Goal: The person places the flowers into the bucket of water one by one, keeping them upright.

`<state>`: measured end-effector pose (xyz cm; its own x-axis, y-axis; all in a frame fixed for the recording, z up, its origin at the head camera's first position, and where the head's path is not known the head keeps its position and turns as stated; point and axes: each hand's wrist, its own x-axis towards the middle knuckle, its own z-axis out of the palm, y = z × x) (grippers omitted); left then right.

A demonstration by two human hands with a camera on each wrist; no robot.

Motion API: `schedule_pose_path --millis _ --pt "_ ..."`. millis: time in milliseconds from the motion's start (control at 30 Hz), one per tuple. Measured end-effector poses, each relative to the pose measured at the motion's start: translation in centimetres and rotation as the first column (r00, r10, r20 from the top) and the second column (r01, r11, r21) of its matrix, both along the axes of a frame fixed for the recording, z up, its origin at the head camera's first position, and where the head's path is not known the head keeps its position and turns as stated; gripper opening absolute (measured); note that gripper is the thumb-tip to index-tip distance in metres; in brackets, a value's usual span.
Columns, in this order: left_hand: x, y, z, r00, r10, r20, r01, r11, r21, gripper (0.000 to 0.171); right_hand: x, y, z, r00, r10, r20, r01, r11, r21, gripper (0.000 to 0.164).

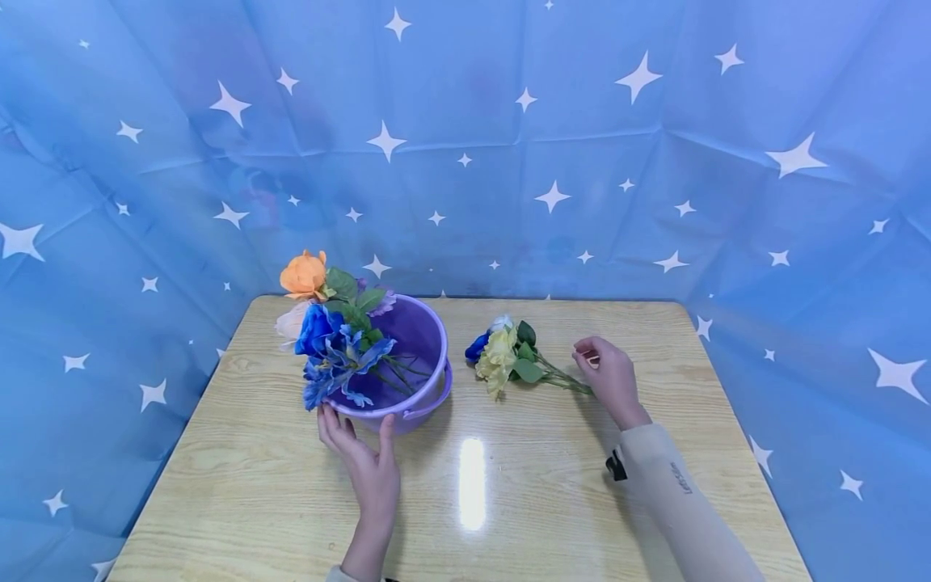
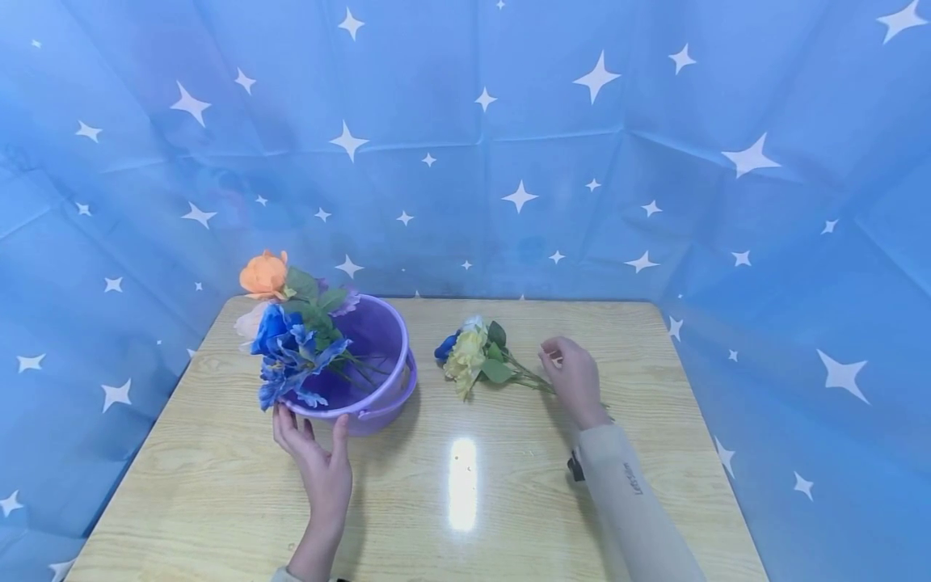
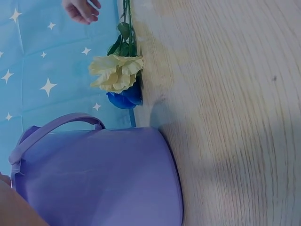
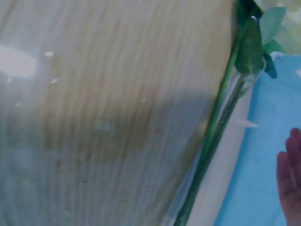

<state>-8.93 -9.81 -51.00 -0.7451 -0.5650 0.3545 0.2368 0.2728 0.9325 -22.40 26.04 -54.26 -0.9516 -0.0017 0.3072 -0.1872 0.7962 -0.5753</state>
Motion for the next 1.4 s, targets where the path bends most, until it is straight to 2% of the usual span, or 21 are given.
schedule_pose_path --millis 100,233,367,700,833,933,1133,1400 --pt "-0.1 0.0 0.0 1.000 0.001 -0.013 -0.001 1.000 0.005 0.091 0.2 0.3 -0.4 0.997 0.021 0.076 -0.021 1.000 -0.003 0.021" --pt "-0.3 -0.1 0.1 1.000 0.002 -0.027 -0.002 1.000 0.022 0.088 0.6 0.5 -0.9 0.981 0.034 0.190 -0.031 0.999 -0.018 0.027" --pt "-0.7 -0.3 0.4 1.000 0.000 -0.031 0.001 0.999 0.050 0.086 0.9 0.5 -1.3 0.968 0.027 0.250 -0.022 0.999 -0.023 0.029" --pt "-1.7 -1.3 1.2 0.998 -0.025 -0.049 0.032 0.988 0.151 0.083 1.0 0.4 -1.6 0.973 0.024 0.230 -0.022 1.000 -0.012 0.027" --pt "-2.2 -2.5 1.4 0.998 -0.045 -0.051 0.054 0.982 0.181 0.081 1.0 0.4 -1.5 0.969 0.017 0.247 -0.012 1.000 -0.023 0.028" --pt "-2.6 -3.6 1.4 0.998 -0.066 -0.019 0.068 0.981 0.183 0.080 0.9 0.5 -1.4 0.964 0.019 0.265 -0.011 0.999 -0.033 0.029" --pt "-3.3 -5.4 1.8 0.988 -0.151 0.045 0.137 0.963 0.234 0.080 0.7 0.5 -1.9 0.948 0.049 0.314 -0.040 0.999 -0.033 0.032" --pt "-4.4 -7.3 2.0 0.964 -0.265 0.030 0.246 0.927 0.284 0.079 0.3 0.4 -2.7 0.939 0.033 0.341 -0.046 0.999 0.028 0.021"
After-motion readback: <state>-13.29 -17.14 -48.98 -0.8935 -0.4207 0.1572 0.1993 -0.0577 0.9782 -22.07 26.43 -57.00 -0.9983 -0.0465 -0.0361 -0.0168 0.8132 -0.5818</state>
